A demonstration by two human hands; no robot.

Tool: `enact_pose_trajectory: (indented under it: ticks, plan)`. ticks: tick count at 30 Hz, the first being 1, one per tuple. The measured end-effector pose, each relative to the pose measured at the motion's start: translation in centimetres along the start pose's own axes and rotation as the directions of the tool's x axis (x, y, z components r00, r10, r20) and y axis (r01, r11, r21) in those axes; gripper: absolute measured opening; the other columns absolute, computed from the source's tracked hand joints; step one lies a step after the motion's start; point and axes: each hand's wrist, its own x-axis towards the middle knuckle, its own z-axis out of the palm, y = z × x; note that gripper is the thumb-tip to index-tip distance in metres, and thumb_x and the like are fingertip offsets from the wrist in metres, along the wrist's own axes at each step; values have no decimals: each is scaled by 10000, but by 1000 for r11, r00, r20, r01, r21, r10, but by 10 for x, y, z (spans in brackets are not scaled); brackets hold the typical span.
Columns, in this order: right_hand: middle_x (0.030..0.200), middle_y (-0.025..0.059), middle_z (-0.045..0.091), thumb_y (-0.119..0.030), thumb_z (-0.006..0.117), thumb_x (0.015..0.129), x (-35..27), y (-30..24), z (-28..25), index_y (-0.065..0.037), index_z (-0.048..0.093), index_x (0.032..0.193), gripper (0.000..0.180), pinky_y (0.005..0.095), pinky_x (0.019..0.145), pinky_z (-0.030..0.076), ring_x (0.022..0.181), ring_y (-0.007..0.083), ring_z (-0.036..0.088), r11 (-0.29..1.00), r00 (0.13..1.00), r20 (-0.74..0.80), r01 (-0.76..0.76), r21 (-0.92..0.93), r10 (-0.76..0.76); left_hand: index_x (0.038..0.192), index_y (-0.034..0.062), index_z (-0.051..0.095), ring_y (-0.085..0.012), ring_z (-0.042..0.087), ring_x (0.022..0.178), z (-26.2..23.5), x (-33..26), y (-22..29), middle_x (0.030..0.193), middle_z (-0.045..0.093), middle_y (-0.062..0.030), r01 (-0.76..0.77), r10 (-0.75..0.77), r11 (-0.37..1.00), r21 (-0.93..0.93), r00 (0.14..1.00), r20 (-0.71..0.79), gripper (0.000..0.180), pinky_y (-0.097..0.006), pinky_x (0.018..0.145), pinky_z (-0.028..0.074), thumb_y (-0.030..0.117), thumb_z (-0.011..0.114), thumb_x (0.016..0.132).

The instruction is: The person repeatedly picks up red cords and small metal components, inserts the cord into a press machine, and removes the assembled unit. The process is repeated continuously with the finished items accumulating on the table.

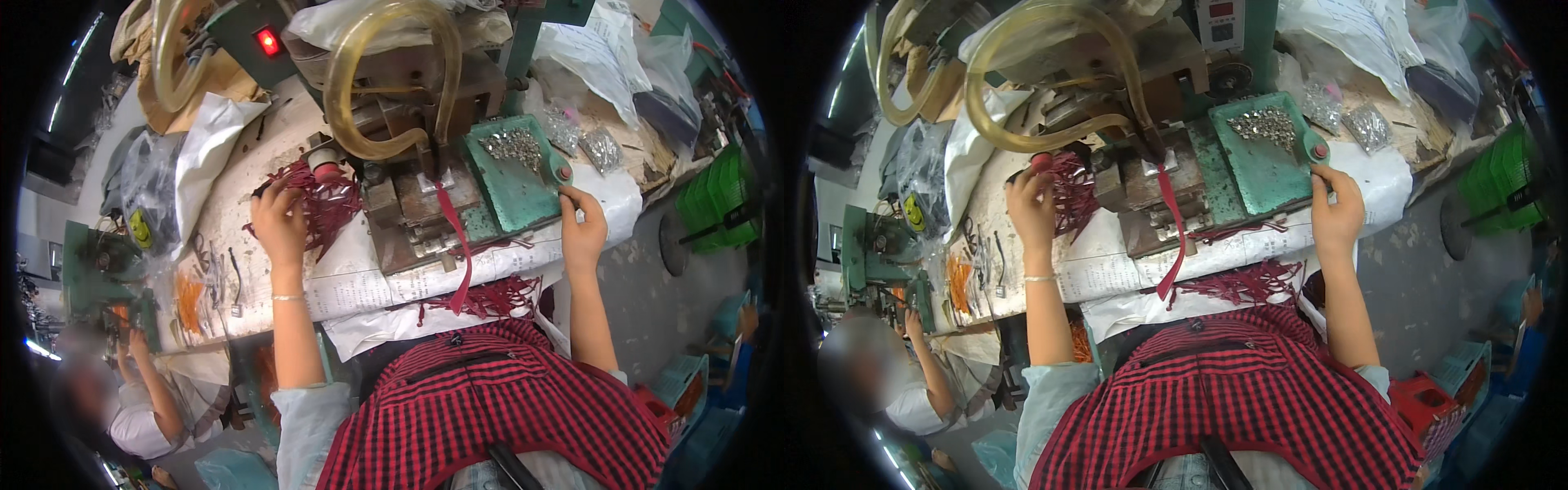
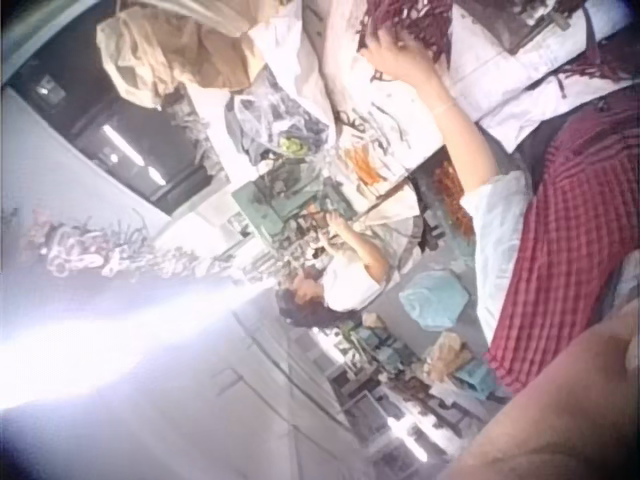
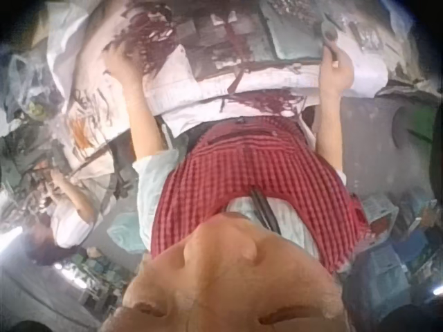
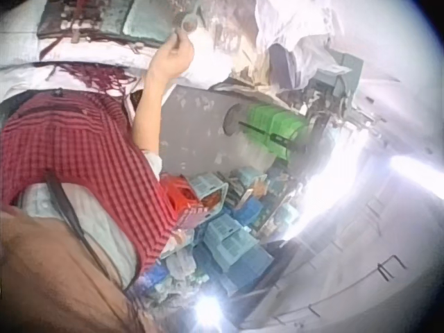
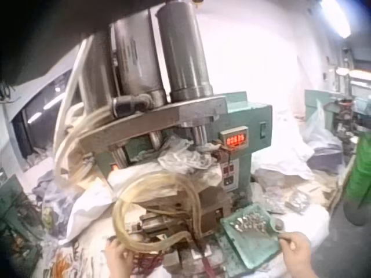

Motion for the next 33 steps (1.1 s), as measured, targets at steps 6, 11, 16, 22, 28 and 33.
enact_pose_trajectory:
  ticks: [6, 11, 16, 22, 28, 33]
  plan:
    - [994, 113, 735, -25, 698, 855, 11, -76, 10, -28, 740, 996, 146, 333, 846, 518, 933, 249, 690, 935, 969, 114, 175, 308, -219, 832, 109, 757, -332, 579, 973, 27, 0, -27, 1178, 679, -84, -226, 192, 952, 204, 966, 175, 109, -430, 826, 484, 90, 654, 800]
    - [1031, 143, 721, -55, 742, 808, 24, -133, 62, -14, 714, 1032, 229, 357, 829, 529, 917, 278, 694, 819, 975, 93, 115, 562, -201, 845, 92, 750, -312, 598, 941, 32, 4, -28, 1151, 684, -84, -208, 198, 973, 99, 975, 97, 84, -418, 819, 493, 88, 702, 777]
    - [1033, 93, 712, -21, 738, 843, 10, -138, 72, 10, 589, 1252, 436, 271, 863, 511, 969, 139, 678, 722, 981, 190, -106, 684, -36, 850, 55, 725, -295, 621, 824, 8, -12, 19, 927, 703, -70, 28, -35, 989, -145, 998, -45, 92, -383, 769, 498, 58, 768, 768]
    - [1103, 101, 694, 5, 703, 853, 9, -161, 64, 24, 543, 1288, 464, 280, 917, 494, 990, 132, 664, 582, 964, 254, -160, 797, -82, 850, 24, 723, -192, 613, 688, -12, -12, 39, 775, 669, -54, 334, -346, 906, -260, 938, -1, 128, -320, 643, 484, 91, 818, 796]
    - [1194, 181, 694, -74, 669, 860, 12, -157, 25, -24, 558, 1345, 500, 376, 985, 503, 1156, 288, 670, 776, 877, 425, -104, 622, -223, 1026, -37, 699, -107, 646, 732, -54, -11, 95, 853, 706, -66, 433, -631, 446, -783, 772, 68, 110, -222, 636, 476, 46, 661, 963]
    - [1140, 177, 709, -78, 624, 868, 59, -40, 61, -56, 690, 1163, 303, 436, 930, 526, 1067, 382, 664, 986, 909, 383, 133, 105, -164, 1027, -1, 737, -183, 693, 782, -81, 10, 164, 990, 744, -119, -482, 390, 770, -418, 874, -290, 184, -259, 644, 501, -20, 705, 846]
